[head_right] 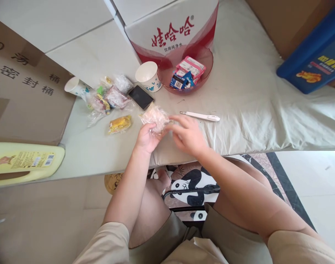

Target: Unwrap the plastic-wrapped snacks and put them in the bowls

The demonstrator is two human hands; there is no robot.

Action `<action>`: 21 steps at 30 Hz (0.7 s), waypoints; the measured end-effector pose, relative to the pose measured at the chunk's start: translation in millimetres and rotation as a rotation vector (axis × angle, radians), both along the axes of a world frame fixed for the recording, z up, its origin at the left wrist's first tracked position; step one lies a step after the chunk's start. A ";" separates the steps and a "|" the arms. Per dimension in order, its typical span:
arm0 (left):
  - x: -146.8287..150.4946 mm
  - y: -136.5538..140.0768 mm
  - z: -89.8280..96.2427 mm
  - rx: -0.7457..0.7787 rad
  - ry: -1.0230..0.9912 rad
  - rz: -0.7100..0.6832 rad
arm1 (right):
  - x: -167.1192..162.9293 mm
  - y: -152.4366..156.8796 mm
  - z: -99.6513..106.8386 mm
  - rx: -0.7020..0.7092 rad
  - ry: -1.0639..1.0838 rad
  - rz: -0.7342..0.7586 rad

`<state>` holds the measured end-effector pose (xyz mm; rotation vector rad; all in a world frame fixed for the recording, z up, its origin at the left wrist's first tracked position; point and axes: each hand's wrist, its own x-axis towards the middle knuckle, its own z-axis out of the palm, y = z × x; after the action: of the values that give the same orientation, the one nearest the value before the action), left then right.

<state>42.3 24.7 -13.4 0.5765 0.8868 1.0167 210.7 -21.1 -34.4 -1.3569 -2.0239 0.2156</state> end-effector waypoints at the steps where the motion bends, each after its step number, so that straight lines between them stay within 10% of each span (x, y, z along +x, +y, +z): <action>1: -2.1 0.8 0.6 0.020 -0.008 0.018 | 9.0 4.9 -1.5 -0.017 0.011 -0.085; 7: -10.1 5.4 -3.5 0.133 0.108 0.123 | 55.4 25.8 -15.0 -0.182 -0.106 -0.452; 15: -1.6 7.7 -27.3 0.400 0.383 0.179 | 20.2 12.4 16.3 -0.504 0.480 -0.123; 21: -2.0 4.7 -20.4 0.310 0.248 0.137 | 4.7 14.3 17.3 -0.504 0.359 -0.072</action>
<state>40.3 29.4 -33.8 0.9282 1.0040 1.2360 215.4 -6.8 -17.1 -1.5493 -1.6727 0.9180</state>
